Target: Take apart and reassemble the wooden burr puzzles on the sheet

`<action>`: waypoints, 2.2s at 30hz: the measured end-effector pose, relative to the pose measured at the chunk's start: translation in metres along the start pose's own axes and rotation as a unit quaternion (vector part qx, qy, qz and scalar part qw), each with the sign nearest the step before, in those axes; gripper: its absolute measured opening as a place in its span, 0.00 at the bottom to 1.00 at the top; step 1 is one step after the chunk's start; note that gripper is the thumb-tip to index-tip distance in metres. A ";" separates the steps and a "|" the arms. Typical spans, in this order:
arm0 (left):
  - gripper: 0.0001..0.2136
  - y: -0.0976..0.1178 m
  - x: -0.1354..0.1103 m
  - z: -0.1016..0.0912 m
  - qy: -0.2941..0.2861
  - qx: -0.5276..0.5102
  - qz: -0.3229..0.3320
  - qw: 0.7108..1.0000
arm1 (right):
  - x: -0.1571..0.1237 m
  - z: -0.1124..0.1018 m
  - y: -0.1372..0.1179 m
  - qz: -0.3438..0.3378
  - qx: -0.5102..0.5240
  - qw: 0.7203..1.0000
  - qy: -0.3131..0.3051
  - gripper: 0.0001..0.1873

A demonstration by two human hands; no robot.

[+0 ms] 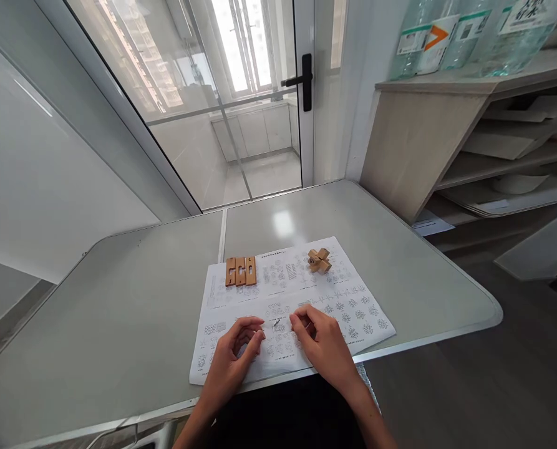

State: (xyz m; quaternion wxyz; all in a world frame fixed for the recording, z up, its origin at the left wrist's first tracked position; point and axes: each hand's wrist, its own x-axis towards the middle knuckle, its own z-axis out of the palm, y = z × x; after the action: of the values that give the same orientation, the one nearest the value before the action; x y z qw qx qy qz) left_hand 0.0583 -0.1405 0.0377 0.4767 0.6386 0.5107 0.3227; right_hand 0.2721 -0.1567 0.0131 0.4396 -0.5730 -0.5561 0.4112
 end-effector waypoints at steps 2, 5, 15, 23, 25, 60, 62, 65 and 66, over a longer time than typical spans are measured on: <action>0.15 0.000 0.000 0.000 0.005 0.004 -0.002 1.000 | 0.000 0.000 0.000 0.000 0.000 1.000 0.001 0.21; 0.16 0.001 0.000 0.000 0.008 0.006 -0.004 1.000 | 0.000 -0.001 -0.002 0.001 0.003 1.000 0.001 0.21; 0.16 -0.002 0.001 0.000 0.007 0.005 0.002 1.000 | 0.000 0.000 -0.002 -0.007 0.000 1.000 0.006 0.20; 0.16 -0.002 -0.001 0.000 0.013 0.009 0.007 1.000 | 0.001 0.002 0.002 -0.001 -0.016 1.000 0.002 0.22; 0.16 -0.002 -0.001 0.000 0.016 0.006 0.004 1.000 | 0.001 0.003 0.003 -0.001 -0.018 1.000 0.003 0.22; 0.33 -0.048 0.145 -0.035 0.094 0.467 0.069 0.876 | 0.002 0.007 0.002 -0.004 -0.016 1.000 0.003 0.21; 0.31 -0.049 0.148 -0.037 0.066 0.478 0.089 0.871 | 0.003 0.007 0.003 -0.004 -0.015 1.000 0.002 0.21; 0.30 -0.046 0.144 -0.046 -0.003 0.467 0.158 0.870 | 0.004 0.007 0.006 -0.004 -0.020 1.000 0.004 0.21; 0.29 -0.043 0.140 -0.049 -0.034 0.457 0.189 0.869 | 0.004 0.007 0.006 -0.005 -0.022 1.000 0.004 0.21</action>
State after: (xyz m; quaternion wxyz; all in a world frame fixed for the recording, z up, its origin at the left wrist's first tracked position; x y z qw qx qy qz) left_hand 0.0367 0.0089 0.0032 0.0790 0.8801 0.4537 0.1153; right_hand 0.2674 -0.1526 0.0051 0.4311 -0.5809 -0.5666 0.3945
